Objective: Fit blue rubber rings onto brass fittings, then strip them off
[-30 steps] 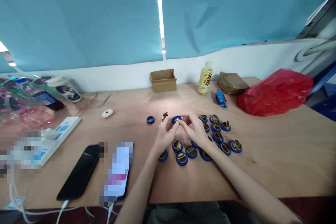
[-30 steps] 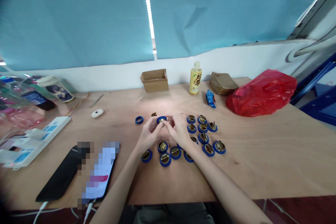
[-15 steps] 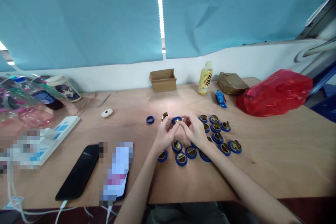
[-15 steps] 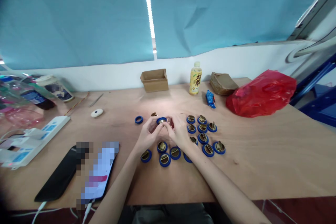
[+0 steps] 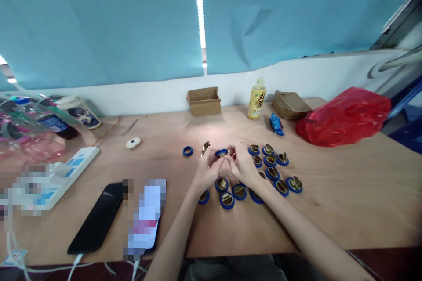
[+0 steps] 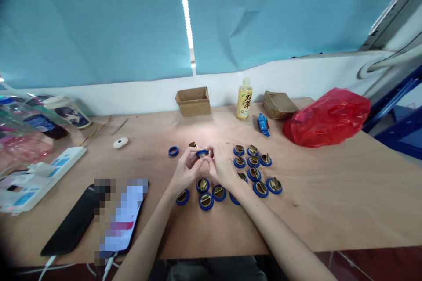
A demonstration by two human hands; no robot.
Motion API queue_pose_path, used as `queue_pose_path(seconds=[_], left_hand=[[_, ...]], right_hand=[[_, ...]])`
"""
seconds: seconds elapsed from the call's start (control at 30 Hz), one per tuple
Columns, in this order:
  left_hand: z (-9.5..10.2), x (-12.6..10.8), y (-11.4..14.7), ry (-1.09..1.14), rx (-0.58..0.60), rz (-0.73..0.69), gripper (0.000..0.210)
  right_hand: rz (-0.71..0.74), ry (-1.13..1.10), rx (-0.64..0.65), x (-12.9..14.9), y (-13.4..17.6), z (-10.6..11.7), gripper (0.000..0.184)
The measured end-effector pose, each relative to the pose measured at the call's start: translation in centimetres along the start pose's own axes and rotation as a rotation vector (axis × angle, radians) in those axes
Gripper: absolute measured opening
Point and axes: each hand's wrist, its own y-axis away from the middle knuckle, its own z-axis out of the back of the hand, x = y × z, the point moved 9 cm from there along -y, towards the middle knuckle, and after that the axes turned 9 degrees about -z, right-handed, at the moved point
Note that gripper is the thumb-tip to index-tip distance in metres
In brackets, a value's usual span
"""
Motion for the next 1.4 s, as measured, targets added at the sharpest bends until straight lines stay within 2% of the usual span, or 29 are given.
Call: queue_pose_path(seconds=[0.1, 0.23, 0.47, 0.63, 0.8, 0.97, 1.1, 1.4], left_hand=[[0.0, 0.0, 0.0, 0.004, 0.015, -0.003, 0.015], [0.3, 0.1, 0.1, -0.001, -0.001, 0.014, 0.015], [-0.1, 0.1, 0.0, -0.041, 0.021, -0.036, 0.018], [0.6, -0.5, 0.1, -0.276, -0.014, -0.09, 0.025], [0.5, -1.7, 0.5, -0.559, 0.003, -0.233, 0.031], [0.8, -2.0, 0.7, -0.625, -0.045, -0.282, 0.029], [0.3, -2.5, 0.8, -0.671, -0.035, -0.31, 0.023], [0.4, -2.5, 1.1, -0.712, -0.106, -0.322, 0.021]], right_hand=[[0.003, -0.016, 0.048, -0.3, 0.0, -0.6, 0.015], [0.004, -0.015, 0.04, -0.4, 0.0, -0.7, 0.015], [0.09, 0.082, 0.071, 0.3, -0.1, -0.5, 0.015], [0.087, 0.043, 0.018, 0.4, -0.1, -0.1, 0.019], [0.092, -0.003, 0.004, 0.2, 0.0, -0.3, 0.017], [0.104, 0.021, -0.029, 0.4, 0.2, -0.1, 0.016], [0.12, 0.044, -0.045, 0.7, 0.3, 0.0, 0.016], [0.127, 0.031, -0.021, 0.8, 0.3, 0.0, 0.016]])
